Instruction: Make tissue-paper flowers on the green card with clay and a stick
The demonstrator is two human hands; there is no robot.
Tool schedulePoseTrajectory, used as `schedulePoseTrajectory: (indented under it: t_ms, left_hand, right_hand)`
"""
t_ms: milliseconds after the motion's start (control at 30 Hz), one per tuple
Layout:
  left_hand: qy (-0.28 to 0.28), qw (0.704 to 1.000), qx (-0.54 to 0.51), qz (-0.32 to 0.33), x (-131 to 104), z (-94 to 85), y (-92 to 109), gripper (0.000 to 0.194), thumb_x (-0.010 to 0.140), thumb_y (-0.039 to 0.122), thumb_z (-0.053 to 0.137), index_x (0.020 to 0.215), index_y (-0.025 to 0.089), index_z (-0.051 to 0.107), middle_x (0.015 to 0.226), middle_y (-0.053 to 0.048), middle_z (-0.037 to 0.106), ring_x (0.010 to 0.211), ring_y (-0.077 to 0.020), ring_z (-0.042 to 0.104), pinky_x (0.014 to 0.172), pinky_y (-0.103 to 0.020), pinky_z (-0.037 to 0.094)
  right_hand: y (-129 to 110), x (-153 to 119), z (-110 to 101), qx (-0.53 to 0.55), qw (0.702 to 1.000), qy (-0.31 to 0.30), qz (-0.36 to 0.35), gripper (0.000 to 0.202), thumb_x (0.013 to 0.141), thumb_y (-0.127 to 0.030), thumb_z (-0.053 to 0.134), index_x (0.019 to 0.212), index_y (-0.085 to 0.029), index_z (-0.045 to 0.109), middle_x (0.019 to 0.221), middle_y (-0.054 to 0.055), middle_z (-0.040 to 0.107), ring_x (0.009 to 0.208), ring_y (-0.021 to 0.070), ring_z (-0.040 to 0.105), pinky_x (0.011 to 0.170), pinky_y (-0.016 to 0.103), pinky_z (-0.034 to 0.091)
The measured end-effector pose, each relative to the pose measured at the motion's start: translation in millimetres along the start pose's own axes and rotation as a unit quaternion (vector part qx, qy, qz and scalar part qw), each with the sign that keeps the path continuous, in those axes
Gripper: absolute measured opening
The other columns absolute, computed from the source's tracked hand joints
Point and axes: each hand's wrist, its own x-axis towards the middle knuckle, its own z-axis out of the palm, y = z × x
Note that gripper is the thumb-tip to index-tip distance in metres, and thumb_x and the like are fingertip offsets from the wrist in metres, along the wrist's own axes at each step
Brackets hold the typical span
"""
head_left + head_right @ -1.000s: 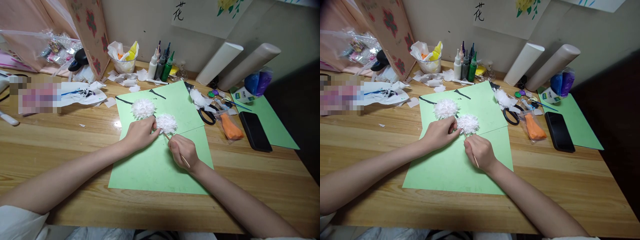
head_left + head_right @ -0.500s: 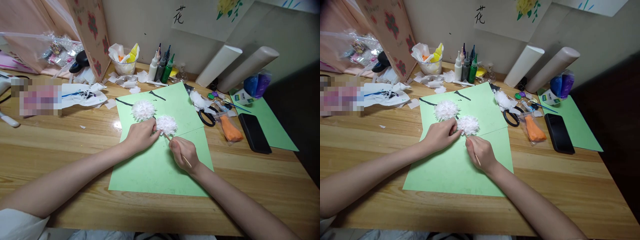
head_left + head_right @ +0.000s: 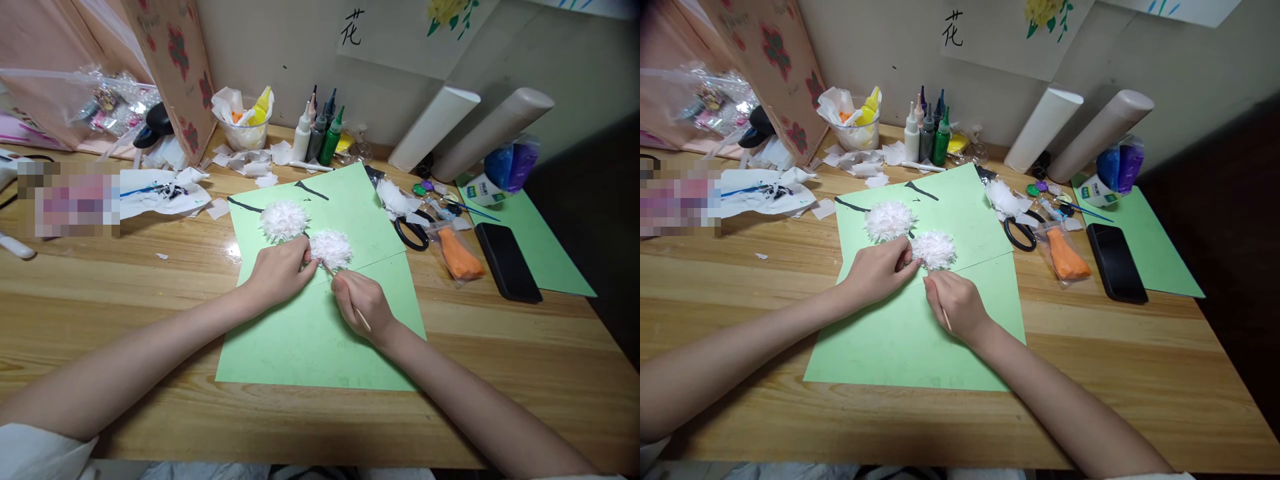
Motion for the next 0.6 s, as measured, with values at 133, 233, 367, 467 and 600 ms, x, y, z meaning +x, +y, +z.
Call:
schedulePoseTrajectory:
  t_ms: [133,233,367,467,600]
  left_hand:
    - [-0.002,1.0,0.0,-0.003,1,-0.3,0,0.02,0.087,0.037,0.042,0.076,0.02,0.045,0.073,0.001,0.06,0.061,-0.014,0.053,0.053,-0.026,0.026]
    - [-0.005,1.0,-0.007,-0.004,1,-1.9,1,0.019,0.086,0.036,0.042,0.076,0.02,0.044,0.072,0.001,0.06,0.06,-0.0141,0.052,0.053,-0.026,0.026]
    - [-0.008,0.999,-0.035,0.002,0,-5.6,0,0.013,0.083,0.032,0.043,0.077,0.021,0.042,0.066,0.003,0.057,0.058,-0.0142,0.051,0.054,-0.026,0.029]
    - [-0.012,0.998,-0.066,-0.003,-2,-8.2,-1,0.007,0.081,0.028,0.044,0.079,0.022,0.041,0.065,0.004,0.055,0.058,-0.0145,0.051,0.055,-0.027,0.031]
    - [-0.016,0.994,-0.111,-0.005,-4,-9.6,-3,0.009,0.081,0.029,0.045,0.086,0.023,0.04,0.069,0.004,0.056,0.061,-0.0149,0.053,0.057,-0.027,0.035]
  right_hand:
    - [-1,1,1,0.025,0.997,0.012,0.066,0.031,0.094,-0.014,0.03,0.066,-0.019,0.043,0.054,-0.001,0.046,0.046,0.0116,0.042,0.048,0.026,0.033]
    - [-2,1,-1,0.044,0.997,0.002,0.068,0.031,0.093,-0.013,0.03,0.066,-0.019,0.043,0.054,-0.001,0.045,0.046,0.0108,0.041,0.048,0.026,0.034]
    - [0,-4,-11,0.045,0.998,0.023,-0.035,0.031,0.089,-0.01,0.032,0.061,-0.02,0.041,0.049,-0.001,0.044,0.044,0.0115,0.038,0.046,0.027,0.03]
    - [17,-6,-25,0.003,0.991,0.067,-0.117,0.03,0.087,-0.011,0.034,0.059,-0.021,0.041,0.045,-0.002,0.043,0.042,0.0123,0.037,0.045,0.029,0.028]
    - [65,-2,-46,-0.127,0.979,0.144,0.07,0.022,0.088,-0.019,0.047,0.066,-0.021,0.046,0.057,0.0,0.052,0.054,0.0148,0.049,0.054,0.028,0.038]
